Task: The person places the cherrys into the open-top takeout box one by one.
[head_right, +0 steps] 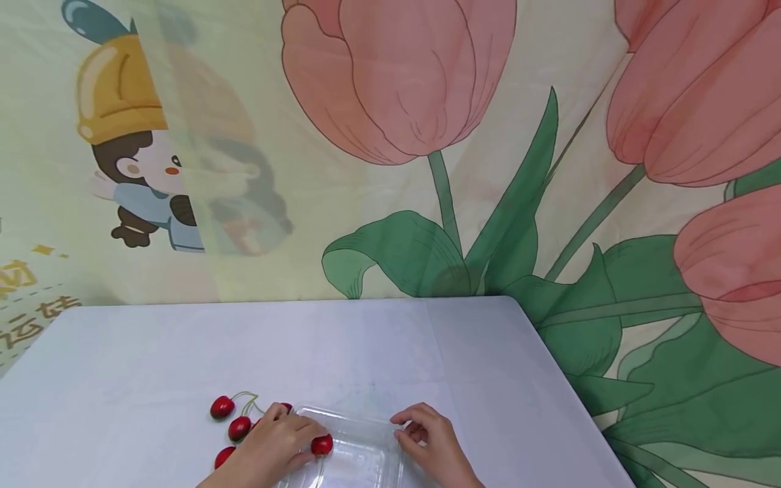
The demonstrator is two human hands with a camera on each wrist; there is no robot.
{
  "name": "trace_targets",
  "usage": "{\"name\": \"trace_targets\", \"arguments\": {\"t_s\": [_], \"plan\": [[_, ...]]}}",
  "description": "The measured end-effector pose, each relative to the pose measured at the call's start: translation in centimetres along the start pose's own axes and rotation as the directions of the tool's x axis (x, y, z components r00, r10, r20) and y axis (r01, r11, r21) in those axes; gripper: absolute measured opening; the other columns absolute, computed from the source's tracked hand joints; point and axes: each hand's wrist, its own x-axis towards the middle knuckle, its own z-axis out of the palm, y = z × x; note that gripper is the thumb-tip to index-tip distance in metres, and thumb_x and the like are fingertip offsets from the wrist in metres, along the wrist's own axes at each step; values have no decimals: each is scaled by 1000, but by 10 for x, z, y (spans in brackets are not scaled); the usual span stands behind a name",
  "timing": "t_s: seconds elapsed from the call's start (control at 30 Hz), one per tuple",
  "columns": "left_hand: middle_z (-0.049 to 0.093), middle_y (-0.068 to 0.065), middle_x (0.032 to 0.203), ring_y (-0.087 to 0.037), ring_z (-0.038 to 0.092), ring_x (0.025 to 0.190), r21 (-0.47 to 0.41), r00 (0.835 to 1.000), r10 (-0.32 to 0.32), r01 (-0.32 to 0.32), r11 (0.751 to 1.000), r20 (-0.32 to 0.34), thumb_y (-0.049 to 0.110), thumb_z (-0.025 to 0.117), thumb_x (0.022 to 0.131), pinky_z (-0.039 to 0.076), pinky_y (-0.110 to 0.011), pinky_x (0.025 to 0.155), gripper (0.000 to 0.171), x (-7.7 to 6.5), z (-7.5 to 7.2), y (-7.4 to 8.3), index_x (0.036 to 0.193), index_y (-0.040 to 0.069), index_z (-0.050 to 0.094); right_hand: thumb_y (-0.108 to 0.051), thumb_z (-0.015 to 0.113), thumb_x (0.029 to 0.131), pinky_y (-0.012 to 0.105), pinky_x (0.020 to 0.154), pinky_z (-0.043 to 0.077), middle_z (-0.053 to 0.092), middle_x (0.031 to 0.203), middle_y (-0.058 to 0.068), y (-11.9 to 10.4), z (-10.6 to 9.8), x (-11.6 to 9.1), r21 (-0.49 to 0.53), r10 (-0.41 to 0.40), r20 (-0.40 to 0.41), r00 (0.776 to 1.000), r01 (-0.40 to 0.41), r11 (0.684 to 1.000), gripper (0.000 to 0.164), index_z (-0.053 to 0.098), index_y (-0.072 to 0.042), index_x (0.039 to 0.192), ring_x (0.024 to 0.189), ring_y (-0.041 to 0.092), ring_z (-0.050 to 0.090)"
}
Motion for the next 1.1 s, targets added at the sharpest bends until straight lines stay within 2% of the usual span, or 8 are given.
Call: {"name": "trace_targets", "arguments": {"t_s": [0.13,0.27,0.33,0.43,0.63,0.8,0.93,1.1], "plan": [[70,7,99,-9,63,95,11,991,47,-46,999,-124,28,83,75,41,-29,74,33,-9,-8,-3,105,18,71,-6,68,90,24,65,55,64,96,15,1,-1,0,9,1,14,1000,-1,1000,13,68,-1,102,76,5,61],[69,8,95,-9,63,89,62,935,108,-93,994,-337,23,88,67,41,-28,72,39,-20,-15,-11,101,17,70,-5,68,90,24,63,55,64,95,15,1,-1,0,7,-32,4,999,32,999,13,68,0,101,75,5,60],[68,8,92,-8,63,86,102,903,110,-74,992,-414,22,89,63,41,-29,71,41,-26,-19,-18,98,17,70,-3,68,89,24,63,55,64,95,15,2,-1,0,4,-52,-3,999,52,999,12,68,0,101,75,5,60],[69,7,92,-9,64,85,166,892,55,22,986,-450,22,92,60,44,-31,71,42,-36,-31,-31,97,17,72,-2,68,89,24,62,55,64,94,14,2,-1,0,0,-74,-8,997,74,997,12,68,0,101,75,5,61],[71,-1,92,-17,67,85,231,890,-141,261,937,-434,21,95,56,46,-41,72,46,-58,-50,-65,96,14,73,-4,67,90,24,61,54,64,94,14,2,-2,2,18,-22,24,999,22,1000,11,68,-1,101,74,5,61],[72,-3,94,-21,68,85,176,899,-345,399,900,-271,26,89,66,46,-45,73,39,-66,-47,-82,99,12,73,-8,66,92,24,63,54,64,96,14,0,-3,5,30,72,61,996,-74,997,13,69,-2,104,76,5,61],[72,-5,96,-22,69,88,103,887,-440,455,885,-140,31,85,71,46,-44,70,40,-66,-37,-90,103,9,72,-11,66,92,23,64,53,64,96,13,-2,-3,5,28,115,73,991,-117,993,15,69,-2,104,76,6,60],[72,-3,95,-22,69,91,20,882,-465,468,884,-76,29,83,74,48,-43,71,40,-68,-26,-95,106,9,72,-12,66,93,23,63,53,64,97,10,-4,-4,5,16,153,79,985,-154,988,15,70,-3,103,75,4,60]]}}
